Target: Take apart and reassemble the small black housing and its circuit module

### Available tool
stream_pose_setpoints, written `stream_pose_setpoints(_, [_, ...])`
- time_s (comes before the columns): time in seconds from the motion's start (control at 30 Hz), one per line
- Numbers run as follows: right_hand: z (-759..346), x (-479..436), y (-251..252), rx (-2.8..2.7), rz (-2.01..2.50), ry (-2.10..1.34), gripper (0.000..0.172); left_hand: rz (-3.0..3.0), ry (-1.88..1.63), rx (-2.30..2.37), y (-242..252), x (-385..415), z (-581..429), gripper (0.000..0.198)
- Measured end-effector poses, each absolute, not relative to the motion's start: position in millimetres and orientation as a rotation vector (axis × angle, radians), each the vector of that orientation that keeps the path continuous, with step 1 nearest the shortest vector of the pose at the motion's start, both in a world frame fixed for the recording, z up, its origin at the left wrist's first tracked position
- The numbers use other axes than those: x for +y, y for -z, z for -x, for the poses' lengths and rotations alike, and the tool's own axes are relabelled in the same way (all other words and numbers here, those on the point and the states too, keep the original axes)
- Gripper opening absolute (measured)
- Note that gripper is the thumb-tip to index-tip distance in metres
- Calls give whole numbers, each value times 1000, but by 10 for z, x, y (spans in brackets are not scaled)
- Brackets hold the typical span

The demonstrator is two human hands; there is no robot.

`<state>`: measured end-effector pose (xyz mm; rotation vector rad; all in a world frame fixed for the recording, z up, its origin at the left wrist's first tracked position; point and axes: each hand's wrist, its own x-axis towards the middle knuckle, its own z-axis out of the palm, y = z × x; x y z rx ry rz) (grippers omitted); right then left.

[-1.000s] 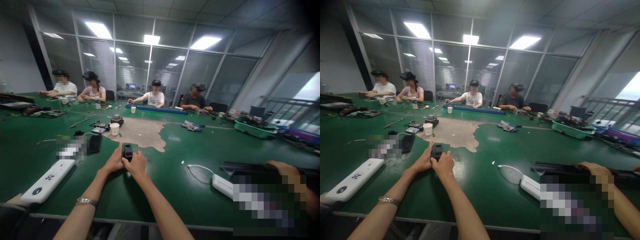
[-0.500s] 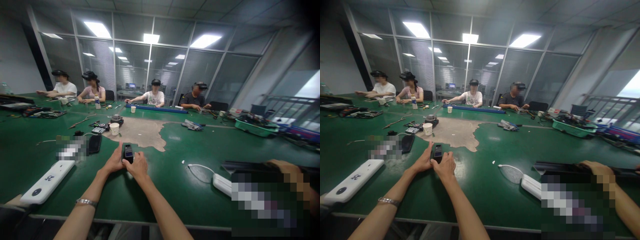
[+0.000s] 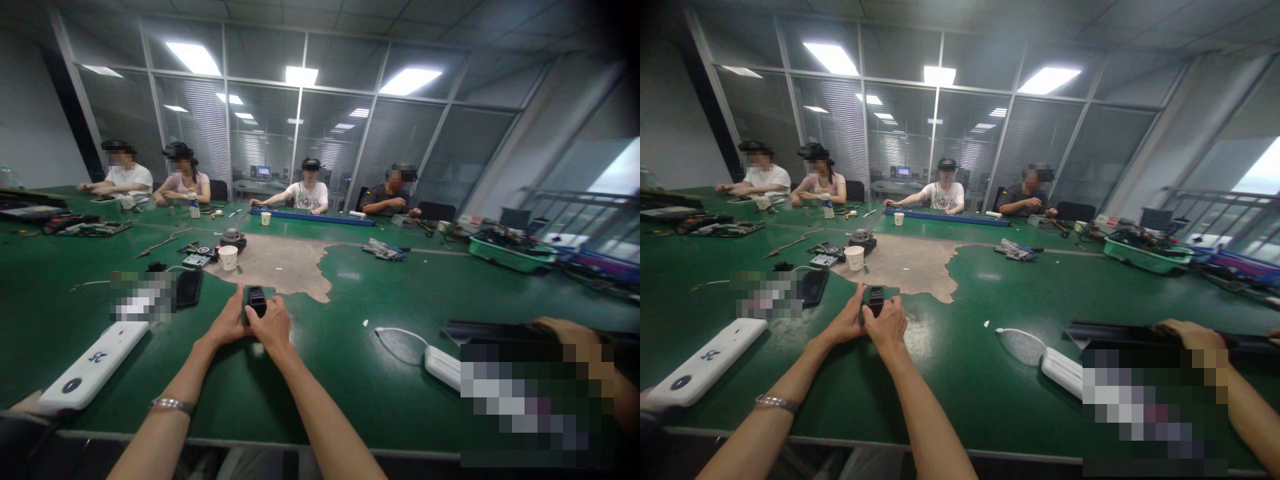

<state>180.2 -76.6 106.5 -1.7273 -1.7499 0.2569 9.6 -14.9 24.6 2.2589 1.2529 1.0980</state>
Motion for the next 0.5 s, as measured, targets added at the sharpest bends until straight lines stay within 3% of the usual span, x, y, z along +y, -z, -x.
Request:
stream_pose_setpoints(0.27, [-2195,-697,-1231,-1609,1593,-111,40,-2237,-1052,1303,-312,-178,-97,158])
stream_pose_setpoints(0.5, [-2795,-766,-922,-1585,1757,-85,38,-2248,-1004,1323,-325,-168,-94,157])
